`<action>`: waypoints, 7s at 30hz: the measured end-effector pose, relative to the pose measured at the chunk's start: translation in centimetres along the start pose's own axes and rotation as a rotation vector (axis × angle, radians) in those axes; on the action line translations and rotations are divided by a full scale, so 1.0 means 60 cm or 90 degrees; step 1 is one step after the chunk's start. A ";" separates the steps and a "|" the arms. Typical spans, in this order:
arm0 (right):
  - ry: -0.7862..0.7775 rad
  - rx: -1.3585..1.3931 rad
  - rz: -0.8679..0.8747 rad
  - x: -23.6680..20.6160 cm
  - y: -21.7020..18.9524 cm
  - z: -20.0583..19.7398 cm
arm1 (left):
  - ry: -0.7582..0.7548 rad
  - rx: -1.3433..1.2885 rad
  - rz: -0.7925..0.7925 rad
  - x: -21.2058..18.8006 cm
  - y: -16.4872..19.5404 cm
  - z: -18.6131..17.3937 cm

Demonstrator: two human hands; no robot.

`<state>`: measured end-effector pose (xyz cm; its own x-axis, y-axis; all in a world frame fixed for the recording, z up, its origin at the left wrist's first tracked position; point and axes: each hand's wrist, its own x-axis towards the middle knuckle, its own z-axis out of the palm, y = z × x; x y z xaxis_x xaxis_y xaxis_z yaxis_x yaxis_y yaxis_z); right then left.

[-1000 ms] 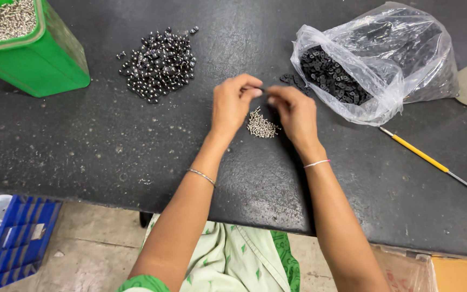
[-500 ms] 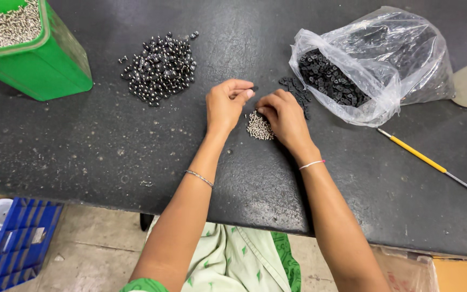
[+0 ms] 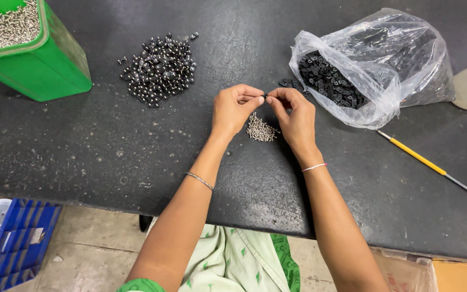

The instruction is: The person picks small metal screws and black plastic fastener bodies from piles on a workbench, inserts each screw into a plastic part by hand, and places the completed assembly into a growing pile, repeating the cycle continuously.

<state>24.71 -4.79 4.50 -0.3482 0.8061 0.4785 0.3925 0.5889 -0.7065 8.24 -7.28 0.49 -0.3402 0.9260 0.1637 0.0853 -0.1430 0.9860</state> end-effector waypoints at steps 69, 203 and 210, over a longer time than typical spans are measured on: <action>-0.025 0.183 0.131 -0.002 0.018 -0.011 | -0.114 -0.108 0.049 -0.003 -0.011 0.001; -0.003 0.021 0.027 0.001 -0.010 0.000 | -0.087 -0.202 -0.054 0.006 -0.027 -0.007; -0.002 0.045 0.054 -0.001 -0.009 0.003 | -0.092 -0.153 -0.022 0.004 -0.020 -0.012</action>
<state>24.35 -5.19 4.77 -0.3185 0.8525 0.4145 0.3594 0.5133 -0.7793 7.40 -7.16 -0.63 -0.2002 0.9696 0.1406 -0.1549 -0.1731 0.9726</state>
